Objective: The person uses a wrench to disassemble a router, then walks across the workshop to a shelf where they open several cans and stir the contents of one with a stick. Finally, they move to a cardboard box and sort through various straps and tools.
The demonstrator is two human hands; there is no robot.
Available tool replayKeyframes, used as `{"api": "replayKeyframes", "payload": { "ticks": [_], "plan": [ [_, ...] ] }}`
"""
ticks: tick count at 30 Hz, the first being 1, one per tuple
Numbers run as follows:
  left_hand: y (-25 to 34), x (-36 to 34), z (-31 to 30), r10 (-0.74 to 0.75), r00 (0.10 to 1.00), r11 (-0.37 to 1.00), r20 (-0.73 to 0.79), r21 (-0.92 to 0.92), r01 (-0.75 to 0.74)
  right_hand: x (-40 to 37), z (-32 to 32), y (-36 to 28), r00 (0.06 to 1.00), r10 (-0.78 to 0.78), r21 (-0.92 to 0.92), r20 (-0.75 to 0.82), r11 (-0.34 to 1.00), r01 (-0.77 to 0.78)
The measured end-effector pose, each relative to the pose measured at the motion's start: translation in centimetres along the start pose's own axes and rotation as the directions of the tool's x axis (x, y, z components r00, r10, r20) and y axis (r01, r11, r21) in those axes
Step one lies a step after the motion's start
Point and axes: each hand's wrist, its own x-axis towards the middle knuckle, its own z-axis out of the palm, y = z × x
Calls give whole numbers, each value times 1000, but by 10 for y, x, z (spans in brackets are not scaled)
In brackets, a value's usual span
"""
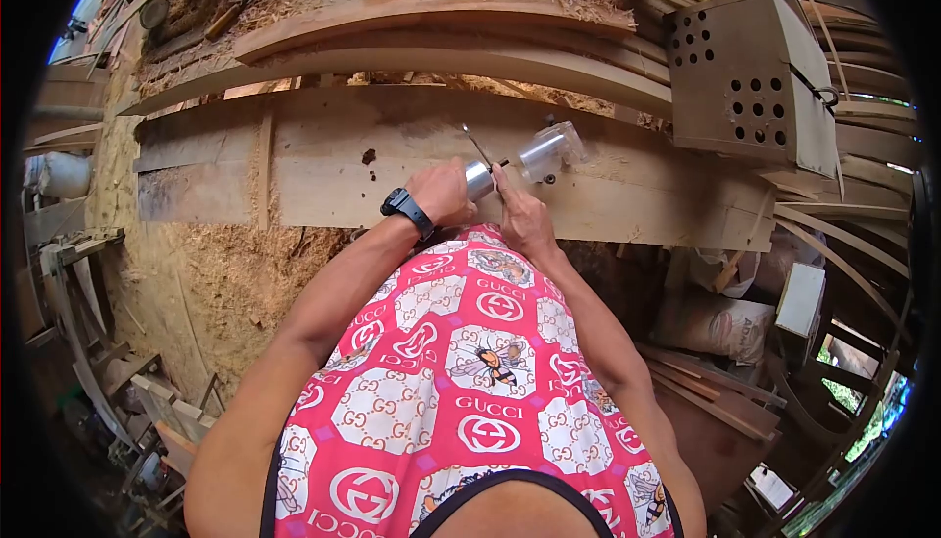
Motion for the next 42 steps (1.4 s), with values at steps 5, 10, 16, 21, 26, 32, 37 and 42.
{"api": "replayKeyframes", "payload": {
  "ticks": [5,10,16,21,26,32,37,42],
  "plan": [
    [0,-1,1,18,999,1000,-46,6,-18,5,-7,-8,995,-38,95,-88,994,47],
    [-1,1,0,14,1000,1000,-6,11,-14,6,-6,-2,997,-41,67,-61,997,45],
    [1,-6,-6,31,999,999,16,-11,-31,12,-30,-24,993,-22,118,-114,992,35],
    [-2,0,-4,33,999,999,23,16,-33,13,-34,-31,990,-55,134,-133,988,73],
    [-7,2,2,6,1000,999,-10,33,-6,10,-37,-33,963,-110,167,-248,974,154],
    [-7,1,1,15,1000,999,-12,33,-15,12,-45,-35,953,-94,178,-287,973,149],
    [-5,-2,1,13,999,1000,-31,13,-13,7,-25,-19,984,-38,161,-175,985,67],
    [-5,-7,0,-12,999,1000,-43,15,12,-9,-7,-5,990,-71,153,-120,984,89]
  ]
}}
